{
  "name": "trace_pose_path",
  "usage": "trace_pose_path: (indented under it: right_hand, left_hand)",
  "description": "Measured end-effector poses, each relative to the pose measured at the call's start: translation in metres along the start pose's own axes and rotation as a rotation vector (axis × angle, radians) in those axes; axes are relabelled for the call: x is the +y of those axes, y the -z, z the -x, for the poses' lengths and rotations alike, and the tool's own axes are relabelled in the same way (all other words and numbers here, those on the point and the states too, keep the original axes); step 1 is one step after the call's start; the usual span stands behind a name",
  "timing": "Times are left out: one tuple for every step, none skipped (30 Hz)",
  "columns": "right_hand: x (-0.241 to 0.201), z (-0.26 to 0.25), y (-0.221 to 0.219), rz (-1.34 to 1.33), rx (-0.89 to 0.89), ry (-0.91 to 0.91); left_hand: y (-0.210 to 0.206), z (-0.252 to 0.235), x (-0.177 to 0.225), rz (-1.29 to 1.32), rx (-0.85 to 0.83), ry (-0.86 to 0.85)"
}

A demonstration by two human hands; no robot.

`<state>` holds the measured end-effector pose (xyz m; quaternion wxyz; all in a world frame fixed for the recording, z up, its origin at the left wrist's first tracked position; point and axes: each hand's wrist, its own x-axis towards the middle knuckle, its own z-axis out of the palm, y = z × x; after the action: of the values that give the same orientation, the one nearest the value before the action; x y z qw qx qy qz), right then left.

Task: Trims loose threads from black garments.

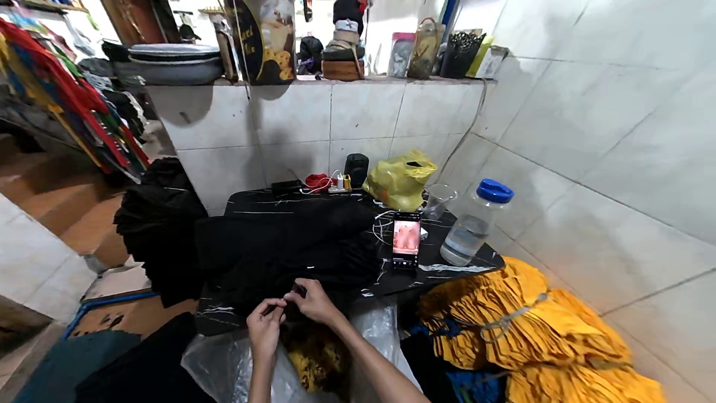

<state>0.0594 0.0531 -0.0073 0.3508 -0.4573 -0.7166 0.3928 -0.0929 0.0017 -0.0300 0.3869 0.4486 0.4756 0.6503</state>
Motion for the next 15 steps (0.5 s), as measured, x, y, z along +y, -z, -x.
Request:
trace_pose_path:
  right_hand:
    - [-0.0007, -0.0004, 0.0004, 0.024, 0.001, -0.015]
    - [-0.0011, -0.0008, 0.0004, 0.041, 0.001, -0.030]
    - [-0.0015, -0.0014, 0.0003, 0.050, 0.001, -0.044]
    - [-0.0016, -0.0018, 0.0000, 0.049, 0.006, -0.052]
    - [-0.0012, -0.0020, -0.0004, 0.045, 0.012, -0.056]
    - [-0.0002, -0.0022, -0.0010, 0.038, 0.020, -0.056]
    - [0.0006, -0.0024, -0.0007, 0.037, 0.019, -0.055]
    - [0.0006, -0.0023, 0.0001, 0.036, 0.013, -0.056]
    - [0.0008, -0.0019, 0.0006, 0.033, 0.010, -0.053]
    - [0.0015, -0.0015, 0.0004, 0.024, 0.010, -0.042]
    - [0.0020, -0.0009, -0.0003, 0.020, 0.010, -0.035]
    - [0.0026, -0.0002, -0.0014, 0.025, 0.008, -0.030]
    - [0.0028, 0.0005, -0.0021, 0.042, -0.001, -0.032]
    - [0.0012, 0.0011, -0.0022, 0.063, -0.011, -0.042]
    - [-0.0004, 0.0011, -0.0024, 0.085, -0.011, -0.050]
  left_hand:
    - [0.0001, -0.0003, -0.0019, 0.009, 0.006, -0.005]
    - [0.0008, -0.0005, -0.0040, 0.015, 0.010, -0.009]
    - [0.0013, -0.0008, -0.0053, 0.013, 0.014, -0.008]
    - [0.0010, -0.0010, -0.0053, 0.008, 0.020, -0.002]
    - [-0.0001, -0.0012, -0.0050, -0.002, 0.030, 0.005]
    - [-0.0010, -0.0012, -0.0043, -0.023, 0.039, 0.013]
    - [-0.0018, -0.0011, -0.0037, -0.035, 0.048, 0.021]
    - [-0.0021, -0.0011, -0.0036, -0.037, 0.051, 0.023]
    - [-0.0016, -0.0007, -0.0036, -0.038, 0.044, 0.022]
    - [-0.0005, -0.0004, -0.0038, -0.040, 0.030, 0.020]
    - [0.0009, -0.0002, -0.0046, -0.041, 0.014, 0.014]
    - [0.0023, 0.0003, -0.0052, -0.046, 0.004, 0.004]
    - [0.0034, 0.0011, -0.0051, -0.053, -0.005, -0.005]
    - [0.0039, 0.0022, -0.0042, -0.060, -0.013, -0.010]
    - [0.0036, 0.0036, -0.0030, -0.069, -0.014, -0.017]
